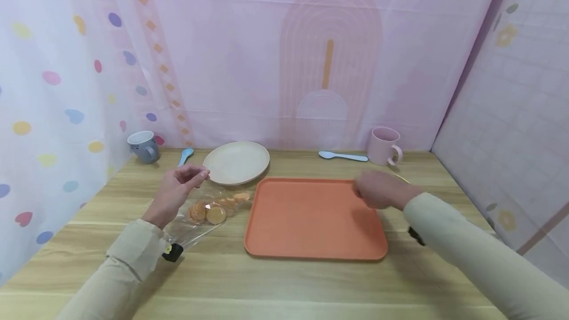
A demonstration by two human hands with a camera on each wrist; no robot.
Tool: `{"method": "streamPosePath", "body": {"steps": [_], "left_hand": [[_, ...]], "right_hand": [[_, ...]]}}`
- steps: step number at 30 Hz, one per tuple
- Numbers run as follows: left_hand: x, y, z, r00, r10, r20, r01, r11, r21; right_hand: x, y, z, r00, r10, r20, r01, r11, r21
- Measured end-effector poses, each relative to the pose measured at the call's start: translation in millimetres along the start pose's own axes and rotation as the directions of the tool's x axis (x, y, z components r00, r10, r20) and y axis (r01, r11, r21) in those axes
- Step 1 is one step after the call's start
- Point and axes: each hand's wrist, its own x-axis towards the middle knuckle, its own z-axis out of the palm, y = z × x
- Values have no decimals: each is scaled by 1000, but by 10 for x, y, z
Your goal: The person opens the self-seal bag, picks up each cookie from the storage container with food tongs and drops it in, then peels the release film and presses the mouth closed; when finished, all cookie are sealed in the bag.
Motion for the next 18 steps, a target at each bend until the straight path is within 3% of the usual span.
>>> {"method": "streamPosePath", "body": {"steps": [4,10,13,18], "left_hand": [[-10,7,5,1000,-7,3,7,1000,-1],[-9,18,41,1000,-3,4,3,1000,-13],[-19,13,73,1000,-7,5,7,1000,-18],[-31,8,84,1000,-12,27,13,1000,-22]], "right_hand": [[485,-306,-17,992,-77,-100,87,991,97],[1235,-838,163,992,-89,-92,111,956,272],[1461,-969,290,988,-94,-119,126,945,303],[1633,-1082,452,981,-76,-180,135,930,341]]}}
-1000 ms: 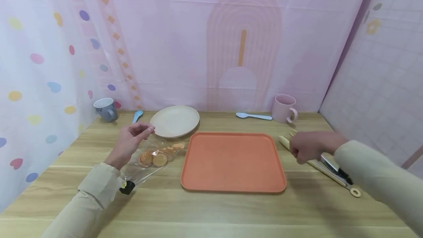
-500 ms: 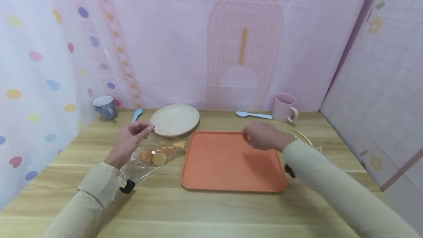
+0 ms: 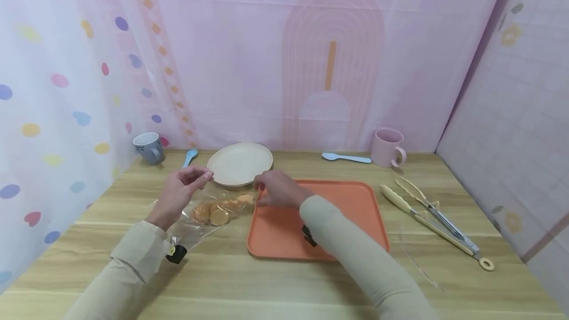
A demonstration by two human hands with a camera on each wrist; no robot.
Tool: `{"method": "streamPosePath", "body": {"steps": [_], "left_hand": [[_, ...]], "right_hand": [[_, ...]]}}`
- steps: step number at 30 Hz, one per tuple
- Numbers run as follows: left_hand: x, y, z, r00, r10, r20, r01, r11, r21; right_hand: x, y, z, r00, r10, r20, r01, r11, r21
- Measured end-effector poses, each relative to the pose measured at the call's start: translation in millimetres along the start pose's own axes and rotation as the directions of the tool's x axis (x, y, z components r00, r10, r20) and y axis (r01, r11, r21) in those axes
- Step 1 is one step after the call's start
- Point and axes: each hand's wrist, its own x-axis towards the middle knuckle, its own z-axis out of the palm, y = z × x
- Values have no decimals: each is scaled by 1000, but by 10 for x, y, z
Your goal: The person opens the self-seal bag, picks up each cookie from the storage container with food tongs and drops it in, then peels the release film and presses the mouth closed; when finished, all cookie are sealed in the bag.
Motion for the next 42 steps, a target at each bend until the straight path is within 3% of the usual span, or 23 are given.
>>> {"method": "streamPosePath", "body": {"steps": [12,18,22,25,29,32,35,42], "left_hand": [[-19,-3,-1,1000,7,-3,-7,1000,6],[-48,-2,-10,1000,3,1,-3,1000,-4],[-52,13,-13,1000,3,-2,-3,1000,-9],[-53,24,-14,1000,8,1,-8,1000,-24],[-51,39,-7,1000,15,4,-15,999,-43],[-46,58,10,1000,21,2,-21,998,-59],[-41,91,29,1000,29,-2,-29,995,-97],[-13,238,45,996,77,-37,-83,976,-201]], "right_hand": [[130,-135,156,994,106,-6,-104,985,138],[152,-93,183,986,147,83,-164,948,273],[172,-78,194,976,192,102,-216,901,375],[175,-82,203,969,218,111,-245,841,483],[189,-118,214,971,224,85,-228,762,606],[202,-158,212,972,230,51,-207,728,653],[200,-183,201,968,249,28,-203,713,671],[136,-195,30,969,237,-64,-135,732,667]]}}
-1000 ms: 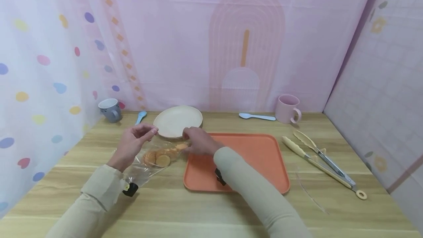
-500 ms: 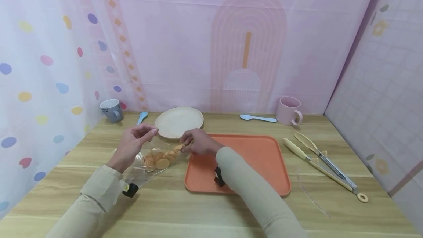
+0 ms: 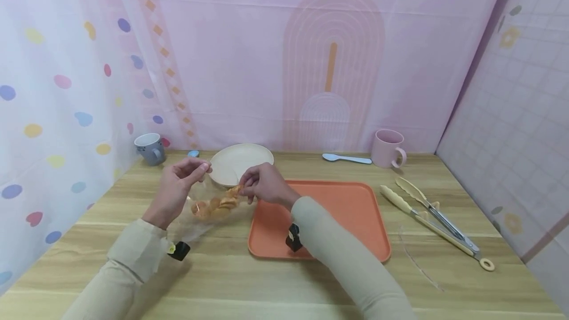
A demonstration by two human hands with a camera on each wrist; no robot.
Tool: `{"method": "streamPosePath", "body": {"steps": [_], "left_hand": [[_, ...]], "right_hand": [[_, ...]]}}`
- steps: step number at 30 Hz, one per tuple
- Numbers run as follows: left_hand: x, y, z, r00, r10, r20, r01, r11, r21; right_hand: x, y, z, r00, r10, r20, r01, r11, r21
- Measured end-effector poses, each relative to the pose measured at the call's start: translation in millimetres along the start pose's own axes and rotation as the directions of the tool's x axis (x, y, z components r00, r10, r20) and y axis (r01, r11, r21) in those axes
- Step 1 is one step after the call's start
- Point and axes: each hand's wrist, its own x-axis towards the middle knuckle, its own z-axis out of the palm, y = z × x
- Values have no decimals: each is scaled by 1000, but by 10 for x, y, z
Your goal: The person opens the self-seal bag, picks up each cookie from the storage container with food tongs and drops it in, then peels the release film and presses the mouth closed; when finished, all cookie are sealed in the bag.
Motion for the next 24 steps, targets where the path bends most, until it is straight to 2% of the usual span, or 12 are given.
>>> {"method": "streamPosePath", "body": {"steps": [6,9,12,16,19,24], "left_hand": [[45,155,11,997,66,-49,-71,989,-127],[51,199,-8,993,92,-73,-104,977,-188],[40,204,-26,991,103,-87,-121,964,-235],[21,181,-9,993,99,-68,-114,956,-272],[20,165,34,996,84,-41,-92,960,-266],[48,153,124,997,76,0,-74,968,-240]], "right_hand": [[-46,-177,-218,998,-45,-48,46,999,21],[-75,-266,-317,997,-15,-73,22,994,108],[-136,-334,-420,998,12,-59,0,977,212],[-261,-408,-551,1000,-21,19,16,962,272],[-299,-474,-611,996,-63,67,41,956,291],[-231,-574,-654,995,-77,56,58,955,292]]}}
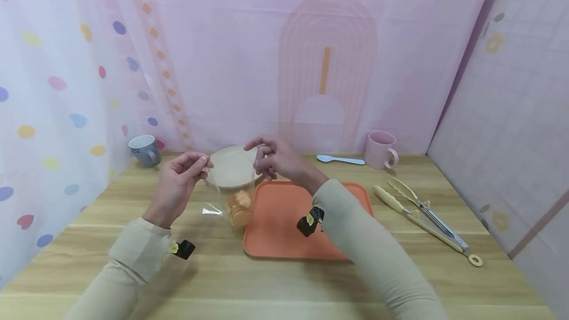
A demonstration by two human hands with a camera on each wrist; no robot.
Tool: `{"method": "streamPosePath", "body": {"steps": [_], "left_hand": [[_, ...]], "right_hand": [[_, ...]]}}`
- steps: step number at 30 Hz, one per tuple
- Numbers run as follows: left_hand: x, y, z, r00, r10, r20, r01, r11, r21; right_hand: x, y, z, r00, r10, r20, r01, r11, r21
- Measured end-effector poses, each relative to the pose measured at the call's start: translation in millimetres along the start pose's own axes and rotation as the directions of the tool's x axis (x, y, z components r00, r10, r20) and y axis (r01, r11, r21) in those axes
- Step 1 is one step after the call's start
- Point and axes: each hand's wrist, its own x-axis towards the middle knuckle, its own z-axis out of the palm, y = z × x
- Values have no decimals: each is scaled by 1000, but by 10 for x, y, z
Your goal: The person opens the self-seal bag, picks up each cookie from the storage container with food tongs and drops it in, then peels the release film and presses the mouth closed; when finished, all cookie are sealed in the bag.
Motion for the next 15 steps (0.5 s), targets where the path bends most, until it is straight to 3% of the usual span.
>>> {"method": "streamPosePath", "body": {"steps": [8,11,15], "left_hand": [[26,2,38,998,4,-69,-7,999,-45],[34,19,45,996,20,-82,-26,997,-66],[37,67,86,996,57,-66,-58,998,-20]], "right_hand": [[-37,-33,-114,998,32,-49,-32,999,5],[-87,-72,-166,999,-9,-48,8,1000,-15],[-168,-176,-244,996,-75,-52,73,997,-32]]}}
